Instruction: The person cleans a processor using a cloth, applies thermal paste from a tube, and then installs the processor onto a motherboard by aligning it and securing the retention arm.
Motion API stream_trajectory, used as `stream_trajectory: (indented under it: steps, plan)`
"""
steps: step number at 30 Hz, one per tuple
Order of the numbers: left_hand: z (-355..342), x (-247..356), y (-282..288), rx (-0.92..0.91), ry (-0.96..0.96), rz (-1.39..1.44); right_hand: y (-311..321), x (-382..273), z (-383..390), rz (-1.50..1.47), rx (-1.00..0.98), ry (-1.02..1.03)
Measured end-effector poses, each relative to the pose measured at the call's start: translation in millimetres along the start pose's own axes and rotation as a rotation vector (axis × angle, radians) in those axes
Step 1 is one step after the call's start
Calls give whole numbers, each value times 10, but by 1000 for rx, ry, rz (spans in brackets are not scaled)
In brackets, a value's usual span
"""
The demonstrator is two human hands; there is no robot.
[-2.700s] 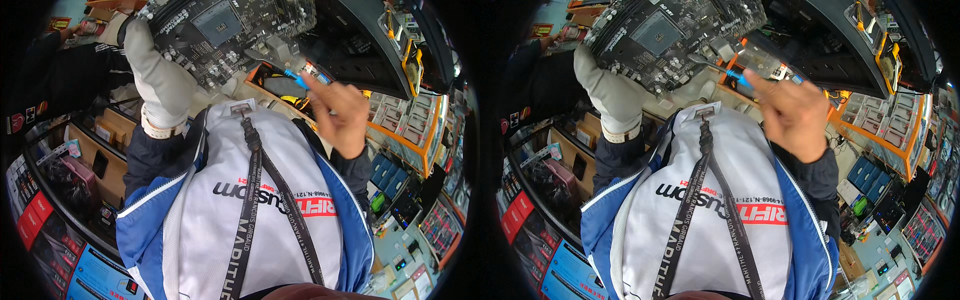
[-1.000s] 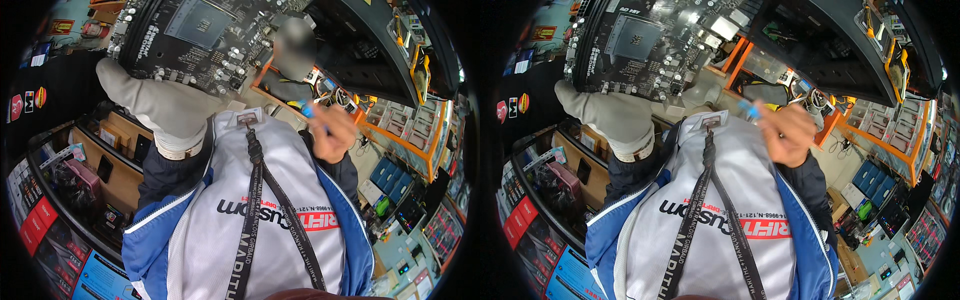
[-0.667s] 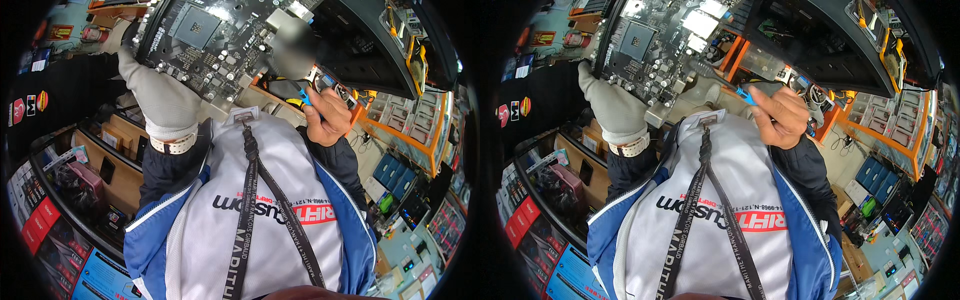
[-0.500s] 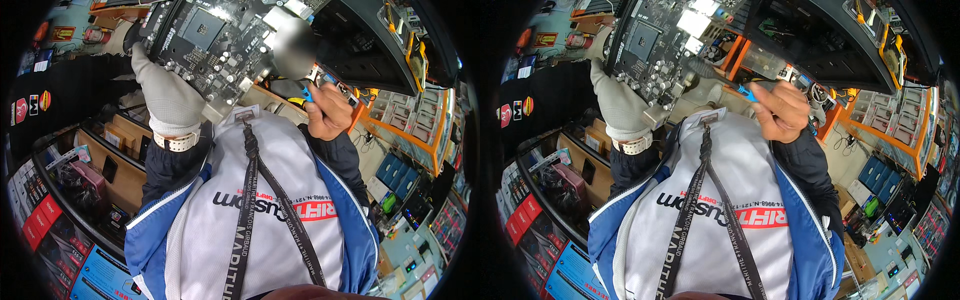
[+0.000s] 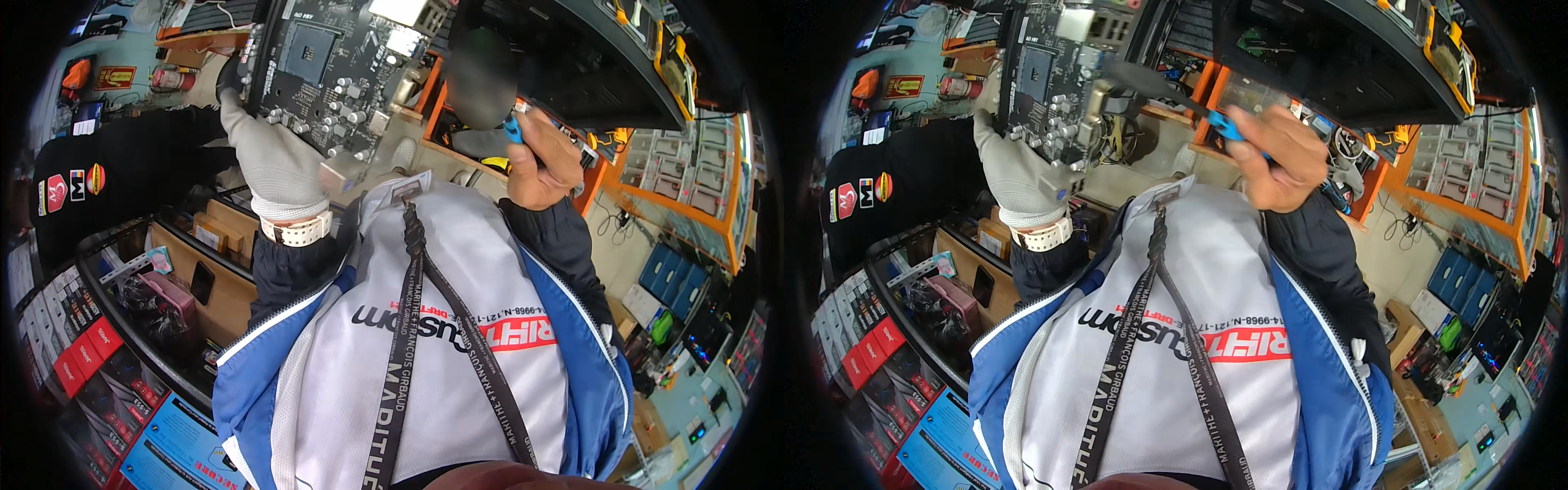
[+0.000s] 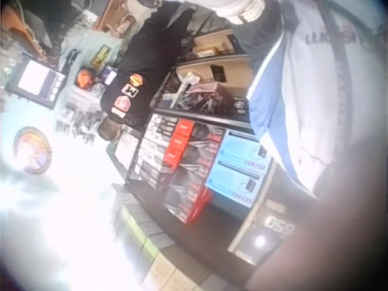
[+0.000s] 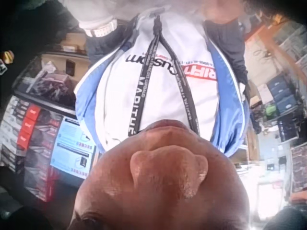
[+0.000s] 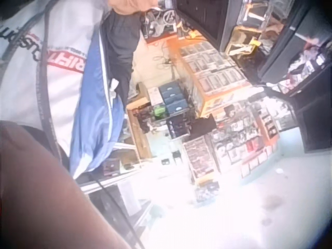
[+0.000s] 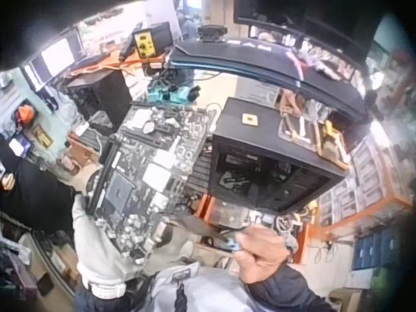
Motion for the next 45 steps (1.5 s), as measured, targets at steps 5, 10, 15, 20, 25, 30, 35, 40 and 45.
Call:
stream_trajectory:
  steps: [5,10,15,20,25,30,35,40,45]
  plan:
    - [331,-1,-543,75,176,142,-103,457,326,186,-302,-250]
    - [251,-60,-545,-79,230,144,-72,64,66,-59,-64,-43]
    - [160,-7,-360,-41,147,204,58,10,24,-84,-171,58]
    - [211,169,-404,-36,50,188,-91,15,167,-45,-222,15]
    - [168,231,-340,-19,39,179,-407,-33,106,-65,-323,-11]
    - [48,207,-160,-47,25,125,-204,69,60,-122,-205,-141]
    - [-18,276,-125,-51,-56,77,-540,116,353,-226,-405,-175]
    - [86,414,-422,-115,-2,227,-494,52,218,-99,-315,-128]
    - [168,585,-532,-94,-158,236,-410,-113,37,-2,-267,-101]
Point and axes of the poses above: each hand's wrist, its own z-axis away from the middle knuckle, its own y-axis out of the back of the hand, x = y × z, the point moved 10 cm from there along -z, towards the middle knuckle, and after that the axes turned 1 degree about x, right-handed, at the moved point
